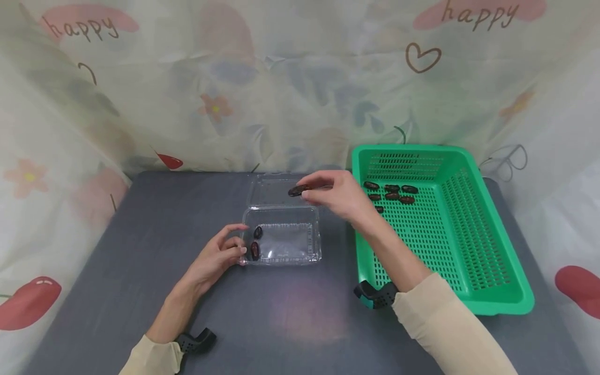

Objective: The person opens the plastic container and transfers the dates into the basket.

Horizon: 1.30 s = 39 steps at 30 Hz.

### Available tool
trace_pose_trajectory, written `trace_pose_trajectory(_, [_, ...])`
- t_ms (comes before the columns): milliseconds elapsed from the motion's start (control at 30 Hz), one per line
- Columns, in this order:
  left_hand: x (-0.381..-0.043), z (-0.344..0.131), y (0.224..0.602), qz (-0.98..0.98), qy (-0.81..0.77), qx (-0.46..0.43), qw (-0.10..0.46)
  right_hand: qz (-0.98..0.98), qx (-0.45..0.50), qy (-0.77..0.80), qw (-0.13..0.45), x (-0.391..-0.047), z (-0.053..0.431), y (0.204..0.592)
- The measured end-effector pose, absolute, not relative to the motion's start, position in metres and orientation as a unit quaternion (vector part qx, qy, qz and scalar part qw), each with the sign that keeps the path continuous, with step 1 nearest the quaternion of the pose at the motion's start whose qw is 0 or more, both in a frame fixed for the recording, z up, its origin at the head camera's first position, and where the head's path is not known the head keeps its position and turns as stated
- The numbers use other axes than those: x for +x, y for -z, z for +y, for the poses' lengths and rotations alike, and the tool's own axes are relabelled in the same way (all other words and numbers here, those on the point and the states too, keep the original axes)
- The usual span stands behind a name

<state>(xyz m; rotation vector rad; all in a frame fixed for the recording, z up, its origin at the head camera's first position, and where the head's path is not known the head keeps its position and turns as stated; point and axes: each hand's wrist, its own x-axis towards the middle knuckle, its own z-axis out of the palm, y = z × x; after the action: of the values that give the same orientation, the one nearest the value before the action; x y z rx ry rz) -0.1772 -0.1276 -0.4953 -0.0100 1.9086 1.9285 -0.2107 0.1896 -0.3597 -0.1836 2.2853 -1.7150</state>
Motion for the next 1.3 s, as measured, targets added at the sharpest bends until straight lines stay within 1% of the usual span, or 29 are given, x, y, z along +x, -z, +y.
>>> trace_pose_trajectory(133, [-0.176, -0.129, 0.496, 0.688, -0.694, -0.008, 0.210, 0.784, -0.068, 0.603, 0.131, -0.212, 0.205, 0.363])
trace_pose_trajectory(400, [-0.175, -0.130, 0.494, 0.691, -0.692, -0.014, 0.207, 0.798, -0.046, 0.593, 0.099, -0.213, 0.240, 0.364])
trace_pose_trajectory(600, [-0.174, -0.128, 0.493, 0.689, -0.694, -0.015, 0.208, 0.810, -0.030, 0.576, 0.106, -0.215, 0.270, 0.368])
trace_pose_trajectory(900, [-0.174, -0.126, 0.495, 0.684, -0.698, -0.013, 0.212, 0.799, 0.007, 0.591, 0.110, -0.219, 0.308, 0.380])
trace_pose_trajectory(1100, [-0.174, -0.125, 0.494, 0.683, -0.699, -0.015, 0.213, 0.800, 0.021, 0.591, 0.102, -0.222, 0.330, 0.393])
trace_pose_trajectory(1300, [-0.174, -0.124, 0.495, 0.681, -0.700, -0.013, 0.213, 0.781, 0.039, 0.613, 0.113, -0.226, 0.348, 0.407])
